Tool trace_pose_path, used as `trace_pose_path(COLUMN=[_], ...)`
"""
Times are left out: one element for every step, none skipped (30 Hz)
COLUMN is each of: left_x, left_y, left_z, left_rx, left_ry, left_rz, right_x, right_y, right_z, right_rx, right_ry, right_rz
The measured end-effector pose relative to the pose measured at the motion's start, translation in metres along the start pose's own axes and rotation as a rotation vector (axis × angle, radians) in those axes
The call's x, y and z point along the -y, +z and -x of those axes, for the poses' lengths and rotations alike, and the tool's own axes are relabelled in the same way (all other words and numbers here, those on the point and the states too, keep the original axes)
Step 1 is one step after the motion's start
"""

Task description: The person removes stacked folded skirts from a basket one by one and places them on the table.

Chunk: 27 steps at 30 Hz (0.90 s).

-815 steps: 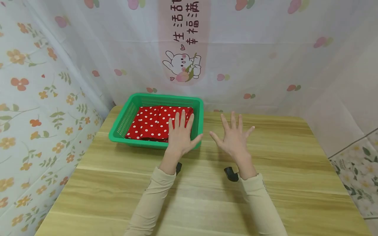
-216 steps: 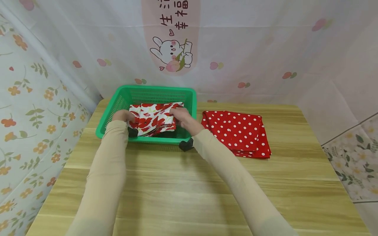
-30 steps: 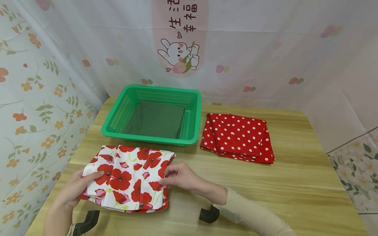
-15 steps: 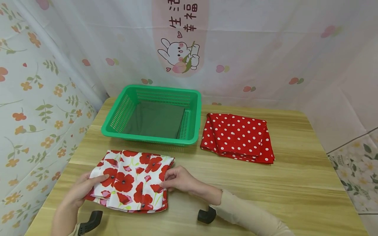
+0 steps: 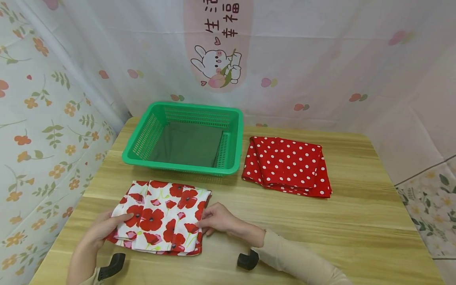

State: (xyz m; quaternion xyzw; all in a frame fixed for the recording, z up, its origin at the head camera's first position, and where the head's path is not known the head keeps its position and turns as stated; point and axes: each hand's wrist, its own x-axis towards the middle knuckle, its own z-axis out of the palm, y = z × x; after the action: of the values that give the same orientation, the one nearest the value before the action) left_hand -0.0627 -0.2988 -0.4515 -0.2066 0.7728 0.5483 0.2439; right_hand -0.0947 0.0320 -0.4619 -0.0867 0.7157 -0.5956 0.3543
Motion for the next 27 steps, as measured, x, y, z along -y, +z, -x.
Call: trace_pose_path(left_x=[0.000, 0.000, 0.000, 0.000, 0.001, 0.001, 0.002, 0.002, 0.003, 0.003, 0.004, 0.004, 0.004, 0.005, 0.004, 0.004, 0.003, 0.002, 0.001, 0.000, -0.002, -0.004, -0.006, -0.008, -0.009, -0.011, -0.013], left_y=[0.000, 0.000, 0.000, 0.000, 0.000, 0.000, 0.000, 0.000, 0.000, 0.000, 0.001, 0.001, 0.001, 0.002, 0.002, 0.003, 0.004, 0.004, 0.005, 0.006, 0.007, 0.008, 0.009, 0.010, 0.011, 0.012, 0.014], left_z=[-0.001, -0.001, -0.002, -0.002, -0.003, -0.004, -0.005, -0.006, -0.006, -0.007, -0.008, -0.009, -0.010, -0.011, -0.011, -0.011, -0.011, -0.011, -0.010, -0.009, -0.007, -0.006, -0.004, -0.003, -0.001, 0.000, 0.002], left_rx=[-0.009, -0.018, -0.024, -0.031, -0.040, -0.049, -0.061, -0.069, -0.078, -0.089, -0.096, -0.103, -0.114, -0.119, -0.127, -0.135, -0.138, -0.146, -0.152, -0.157, -0.166, -0.177, -0.189, -0.205, -0.221, -0.242, -0.263], left_ry=[-0.002, -0.004, -0.004, 0.000, 0.004, 0.008, 0.008, 0.010, 0.011, 0.011, 0.009, 0.005, 0.005, 0.010, 0.010, 0.015, 0.013, 0.015, 0.014, 0.010, 0.006, 0.004, -0.001, -0.001, -0.004, -0.007, -0.012], left_rz=[-0.019, -0.041, -0.068, -0.099, -0.141, -0.183, -0.223, -0.265, -0.305, -0.341, -0.366, -0.383, -0.406, -0.426, -0.445, -0.464, -0.472, -0.491, -0.507, -0.518, -0.535, -0.558, -0.582, -0.614, -0.639, -0.664, -0.688], right_x=[-0.001, -0.002, -0.004, -0.004, -0.005, -0.006, -0.007, -0.008, -0.009, -0.009, -0.010, -0.010, -0.011, -0.011, -0.011, -0.011, -0.011, -0.011, -0.011, -0.011, -0.011, -0.011, -0.011, -0.011, -0.011, -0.011, -0.011], right_y=[0.000, -0.001, -0.001, -0.001, -0.002, -0.002, -0.002, -0.002, -0.002, -0.002, -0.002, -0.002, -0.002, -0.003, -0.003, -0.003, -0.003, -0.003, -0.003, -0.003, -0.002, -0.002, -0.002, -0.001, -0.001, -0.001, 0.000], right_z=[0.000, -0.001, -0.001, -0.001, -0.001, -0.002, -0.002, -0.002, -0.002, -0.003, -0.003, -0.004, -0.004, -0.004, -0.005, -0.005, -0.005, -0.005, -0.005, -0.005, -0.005, -0.005, -0.005, -0.005, -0.005, -0.005, -0.005], right_rx=[0.000, -0.001, 0.002, 0.003, 0.003, 0.003, 0.002, 0.000, 0.000, -0.002, -0.003, -0.004, -0.005, -0.005, -0.005, -0.007, -0.008, -0.009, -0.010, -0.009, -0.011, -0.013, -0.018, -0.025, -0.030, -0.036, -0.043], right_ry=[0.009, 0.020, 0.031, 0.042, 0.055, 0.063, 0.070, 0.077, 0.082, 0.086, 0.089, 0.091, 0.095, 0.098, 0.101, 0.100, 0.100, 0.098, 0.096, 0.094, 0.091, 0.086, 0.079, 0.070, 0.061, 0.049, 0.035], right_rz=[0.005, 0.009, 0.012, 0.015, 0.018, 0.024, 0.031, 0.038, 0.044, 0.053, 0.060, 0.069, 0.080, 0.089, 0.096, 0.107, 0.116, 0.128, 0.140, 0.150, 0.163, 0.180, 0.202, 0.226, 0.252, 0.281, 0.311])
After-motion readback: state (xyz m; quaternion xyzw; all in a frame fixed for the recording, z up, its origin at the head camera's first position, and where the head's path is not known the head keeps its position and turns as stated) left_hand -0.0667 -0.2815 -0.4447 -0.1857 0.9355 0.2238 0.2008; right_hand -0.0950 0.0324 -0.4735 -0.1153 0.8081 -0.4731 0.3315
